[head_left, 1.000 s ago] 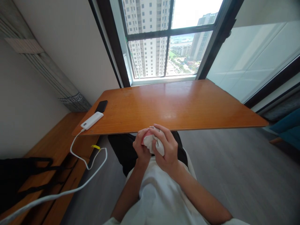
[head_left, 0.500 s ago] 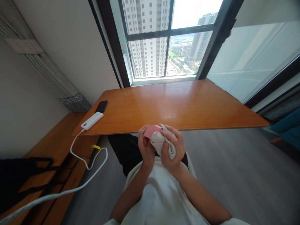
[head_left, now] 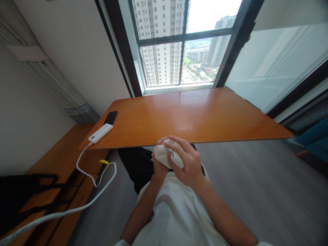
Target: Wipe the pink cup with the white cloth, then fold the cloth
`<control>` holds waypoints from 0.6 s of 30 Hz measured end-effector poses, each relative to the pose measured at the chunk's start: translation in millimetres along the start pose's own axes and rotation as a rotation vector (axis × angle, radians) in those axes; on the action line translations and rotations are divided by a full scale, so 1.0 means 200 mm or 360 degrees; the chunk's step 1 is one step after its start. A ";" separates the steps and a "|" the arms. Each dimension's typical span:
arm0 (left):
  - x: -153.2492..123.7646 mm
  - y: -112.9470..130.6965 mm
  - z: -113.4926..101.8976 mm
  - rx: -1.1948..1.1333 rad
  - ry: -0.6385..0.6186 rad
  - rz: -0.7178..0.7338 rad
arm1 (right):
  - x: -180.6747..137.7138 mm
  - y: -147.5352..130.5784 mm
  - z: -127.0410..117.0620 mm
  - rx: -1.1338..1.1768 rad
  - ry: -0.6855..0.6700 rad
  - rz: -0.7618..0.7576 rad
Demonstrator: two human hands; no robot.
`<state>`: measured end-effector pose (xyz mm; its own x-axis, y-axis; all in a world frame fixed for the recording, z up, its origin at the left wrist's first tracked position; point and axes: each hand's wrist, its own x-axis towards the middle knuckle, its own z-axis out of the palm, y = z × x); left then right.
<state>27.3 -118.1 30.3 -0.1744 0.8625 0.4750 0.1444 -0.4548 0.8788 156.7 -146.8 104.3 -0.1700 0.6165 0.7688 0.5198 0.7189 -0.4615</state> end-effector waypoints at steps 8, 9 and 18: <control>0.01 -0.07 -0.02 -0.0049 0.0202 -0.0051 | -0.02 0.04 0.06 0.0066 0.0127 0.0012; 0.02 -0.07 -0.06 -0.0013 0.0194 -0.0025 | -0.01 0.04 0.05 0.0092 0.0112 0.0099; -0.03 -0.10 0.07 -0.0057 0.0215 -0.0042 | -0.02 0.02 0.09 0.0072 0.0013 -0.0201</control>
<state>39.9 -110.8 9.4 -0.3074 0.8378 0.4512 0.1036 -0.4419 0.8911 144.6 -140.6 92.4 -0.2249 0.5179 0.8254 0.4563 0.8044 -0.3804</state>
